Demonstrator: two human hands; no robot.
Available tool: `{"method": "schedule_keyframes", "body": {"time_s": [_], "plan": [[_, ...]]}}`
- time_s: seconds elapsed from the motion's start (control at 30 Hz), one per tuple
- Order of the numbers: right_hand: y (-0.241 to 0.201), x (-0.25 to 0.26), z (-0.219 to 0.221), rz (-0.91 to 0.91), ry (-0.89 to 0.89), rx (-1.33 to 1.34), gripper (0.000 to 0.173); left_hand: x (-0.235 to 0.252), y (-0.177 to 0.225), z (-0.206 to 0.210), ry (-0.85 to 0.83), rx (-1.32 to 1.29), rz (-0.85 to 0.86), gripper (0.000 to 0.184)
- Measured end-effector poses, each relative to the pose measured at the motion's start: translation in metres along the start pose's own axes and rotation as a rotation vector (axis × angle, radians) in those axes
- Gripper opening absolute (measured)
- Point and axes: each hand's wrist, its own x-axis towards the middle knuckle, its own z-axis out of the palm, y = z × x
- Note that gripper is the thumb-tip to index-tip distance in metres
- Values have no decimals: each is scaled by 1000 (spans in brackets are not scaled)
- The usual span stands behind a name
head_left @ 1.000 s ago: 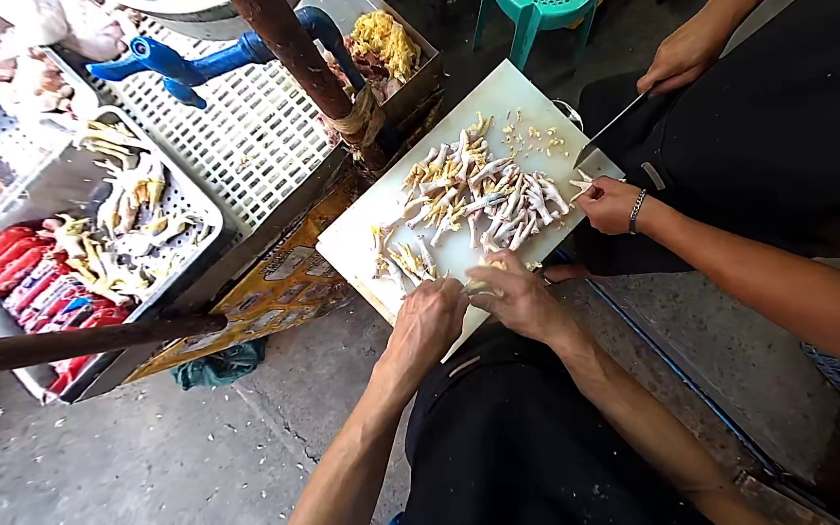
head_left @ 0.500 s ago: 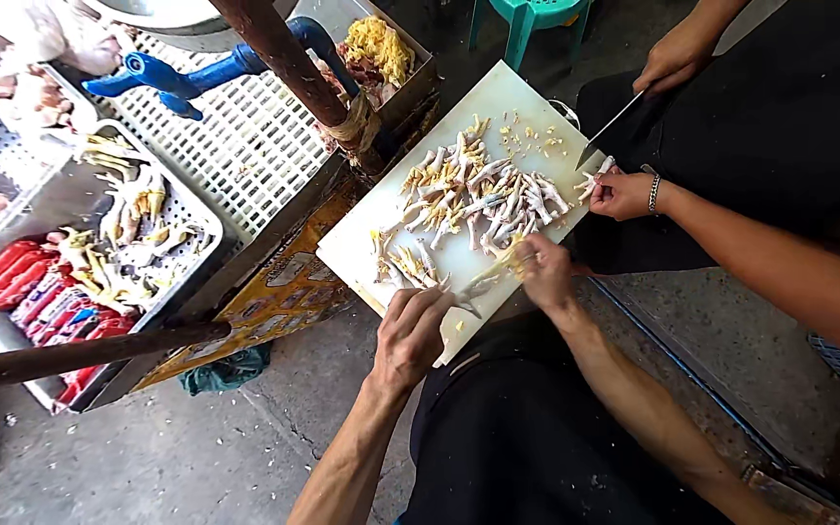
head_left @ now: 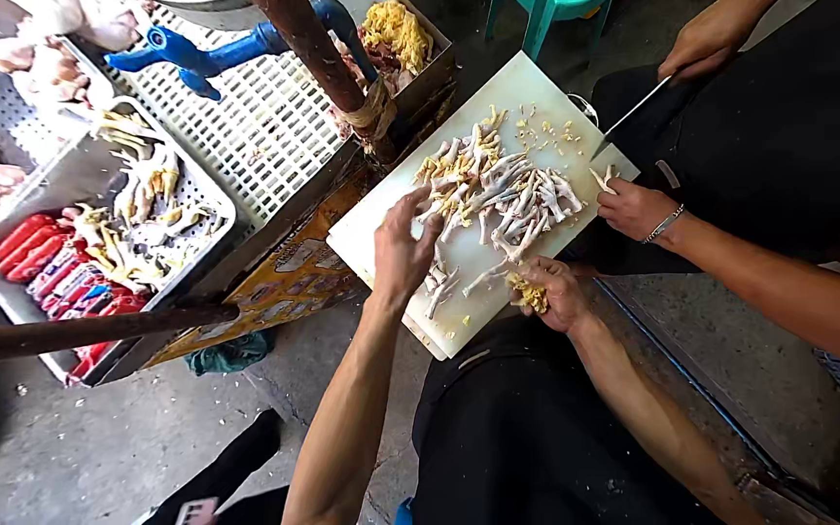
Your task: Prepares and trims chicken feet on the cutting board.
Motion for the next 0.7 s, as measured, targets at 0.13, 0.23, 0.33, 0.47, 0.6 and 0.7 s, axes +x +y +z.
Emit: {"method": "schedule_keyframes", "body": {"time_s": [0.13,0.23,0.33,0.47,0.6,0.7], "plan": [[6,-1,-2,55,-48,-59,3,-41,-30,-4,-163,323,-283,29],[6,2,-1,71,-75,-86,20,-66,-21,17,-386,399,-543,43],[4,6,4,84,-91,-122,18,-76,-24,30,-328,439,-547,45],[7,12,9,118,-121,-138,13,-62,-32,27,-135,394,-529,43],[10,13,17,151,-204,-183,10,-42,-35,11,-112,421,-514,33],[12,12,19,159,-228,-216,11,-42,-18,16,-238,474,-617,46]]}}
